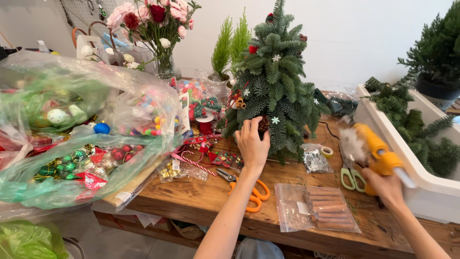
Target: The person decorates a small artificial Christmas tree by attaching pinecones and white snowflake ornaments. They use a hot glue gun to apply adhesive to the pinecones before pressing them onto the tree branches.
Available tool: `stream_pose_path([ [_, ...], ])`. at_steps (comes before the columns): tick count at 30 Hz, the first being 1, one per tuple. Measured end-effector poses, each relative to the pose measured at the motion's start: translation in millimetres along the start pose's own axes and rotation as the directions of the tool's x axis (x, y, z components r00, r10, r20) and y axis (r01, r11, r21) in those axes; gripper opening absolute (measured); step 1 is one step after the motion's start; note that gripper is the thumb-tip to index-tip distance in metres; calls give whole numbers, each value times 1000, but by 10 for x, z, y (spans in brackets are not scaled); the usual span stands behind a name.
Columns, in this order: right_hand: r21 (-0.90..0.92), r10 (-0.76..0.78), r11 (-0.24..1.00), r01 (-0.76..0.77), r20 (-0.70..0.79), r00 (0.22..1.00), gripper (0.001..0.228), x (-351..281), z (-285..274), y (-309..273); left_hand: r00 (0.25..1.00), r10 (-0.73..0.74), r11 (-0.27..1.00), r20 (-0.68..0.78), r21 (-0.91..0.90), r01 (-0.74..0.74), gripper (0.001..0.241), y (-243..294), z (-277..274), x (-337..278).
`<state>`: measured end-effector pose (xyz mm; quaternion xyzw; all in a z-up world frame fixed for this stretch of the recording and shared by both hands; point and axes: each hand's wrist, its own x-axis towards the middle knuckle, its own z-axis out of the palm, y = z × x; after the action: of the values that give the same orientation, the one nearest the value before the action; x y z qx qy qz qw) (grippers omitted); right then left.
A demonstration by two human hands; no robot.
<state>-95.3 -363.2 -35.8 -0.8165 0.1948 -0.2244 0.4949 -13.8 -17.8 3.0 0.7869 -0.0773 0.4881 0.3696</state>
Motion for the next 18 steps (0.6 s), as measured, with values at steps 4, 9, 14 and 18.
stream_pose_path([
  [4, 151, -144, 975, 160, -114, 983, 10, 55, -71, 284, 1000, 1, 1000, 0, 1, -1, 45, 6, -3, 6],
  [9, 198, -62, 978, 61, -1, 998, 18, 66, -126, 494, 1000, -19, 1000, 2, -16, 19, 38, 32, -77, -23],
  [14, 57, -14, 998, 9, 87, 996, 17, -233, -132, -70, 978, -210, 948, -16, -250, 199, 31, 274, -451, -156],
  [18, -87, 74, 994, -68, 70, 995, 19, -485, -166, -414, 912, -404, 741, 67, -561, 370, 57, 675, -676, -412],
])
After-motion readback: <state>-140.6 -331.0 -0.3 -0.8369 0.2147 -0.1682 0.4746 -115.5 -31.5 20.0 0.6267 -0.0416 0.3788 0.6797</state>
